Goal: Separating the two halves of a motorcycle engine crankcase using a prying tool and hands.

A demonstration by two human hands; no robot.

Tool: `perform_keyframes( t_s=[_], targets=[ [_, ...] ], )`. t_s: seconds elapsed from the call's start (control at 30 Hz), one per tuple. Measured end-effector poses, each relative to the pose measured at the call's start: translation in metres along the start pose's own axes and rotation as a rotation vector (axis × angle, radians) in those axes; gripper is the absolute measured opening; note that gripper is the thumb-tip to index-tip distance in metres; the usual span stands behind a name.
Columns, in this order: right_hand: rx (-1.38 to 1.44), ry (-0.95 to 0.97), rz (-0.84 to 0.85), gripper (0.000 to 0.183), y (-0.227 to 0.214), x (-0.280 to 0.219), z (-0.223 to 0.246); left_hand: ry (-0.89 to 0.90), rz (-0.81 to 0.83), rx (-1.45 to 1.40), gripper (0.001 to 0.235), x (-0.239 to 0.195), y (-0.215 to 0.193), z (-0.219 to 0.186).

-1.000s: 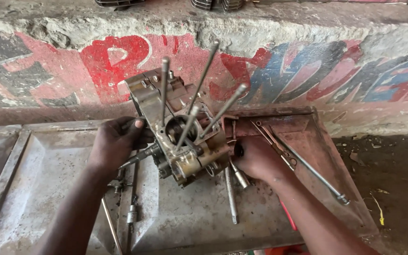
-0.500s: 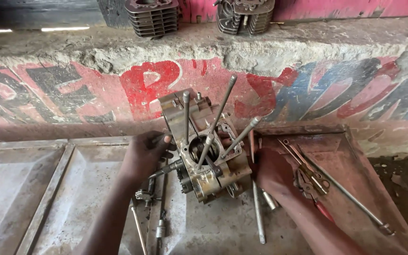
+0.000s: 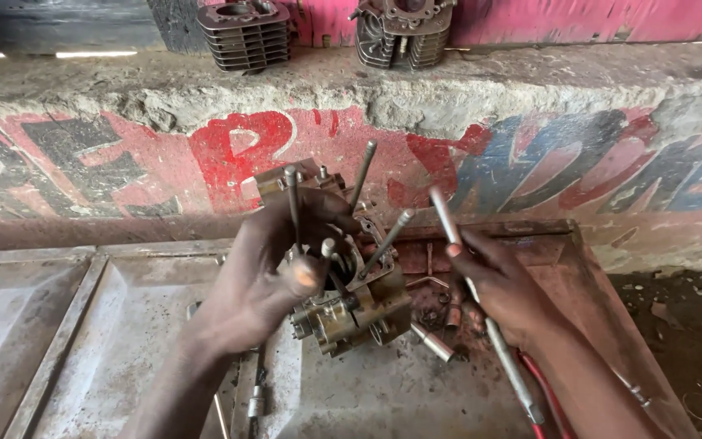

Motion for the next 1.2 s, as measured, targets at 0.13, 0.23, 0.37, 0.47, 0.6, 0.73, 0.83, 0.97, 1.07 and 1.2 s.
perform_keyframes(
  t_s=[0.13, 0.23, 0.37, 0.47, 0.6, 0.73, 0.83, 0.97, 1.07, 1.2],
  targets=[
    [0.020, 0.112, -0.004, 0.053, 0.006, 0.003, -0.017, 0.035, -0.002, -0.087, 0.088, 0.002, -0.002, 0.011],
    [0.011, 0.019, 0.000, 0.067, 0.008, 0.003, -0.014, 0.042, -0.050, 0.077, 0.067, 0.006, -0.007, 0.016],
    [-0.643, -0.008, 0.054, 0.062, 0.022, -0.005, -0.005, 0.076, -0.043, 0.153, 0.051, 0.005, -0.006, 0.008],
    [-0.300, 0.028, -0.011, 0.065, 0.014, 0.001, -0.014, 0.079, -0.015, 0.098, 0.066, 0.005, -0.010, 0.012],
    [-0.204, 0.054, -0.139, 0.063, 0.025, 0.003, -0.015, 0.097, 0.083, 0.041, 0.052, 0.007, -0.007, -0.002],
    [-0.394, -0.100, 0.012, 0.066, 0.016, 0.014, -0.031, 0.082, 0.075, 0.012, 0.057, 0.005, -0.006, 0.006],
    [-0.337, -0.050, 0.003, 0.059, 0.033, 0.007, -0.020, 0.102, 0.059, 0.033, 0.058, 0.003, -0.010, 0.010],
    [-0.570, 0.098, -0.026, 0.059, 0.026, 0.001, -0.011, 0.105, 0.117, 0.115, 0.057, 0.002, -0.015, 0.016],
    [-0.104, -0.039, -0.187, 0.071, 0.024, 0.008, -0.017, 0.137, 0.114, 0.119, 0.061, 0.004, -0.012, 0.010],
    [-0.452, -0.373, 0.038, 0.066, 0.036, 0.008, -0.009, 0.174, 0.117, 0.173, 0.059, 0.006, -0.016, 0.022]
  ],
)
Point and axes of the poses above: each hand's wrist, its own x-axis towards the middle knuckle, its own y-axis out of the palm, z = x × y, the point moved 3 cm from there along x, towards the middle knuckle, and after that the axes turned 3 degrees about y, right-handed, at the moved point
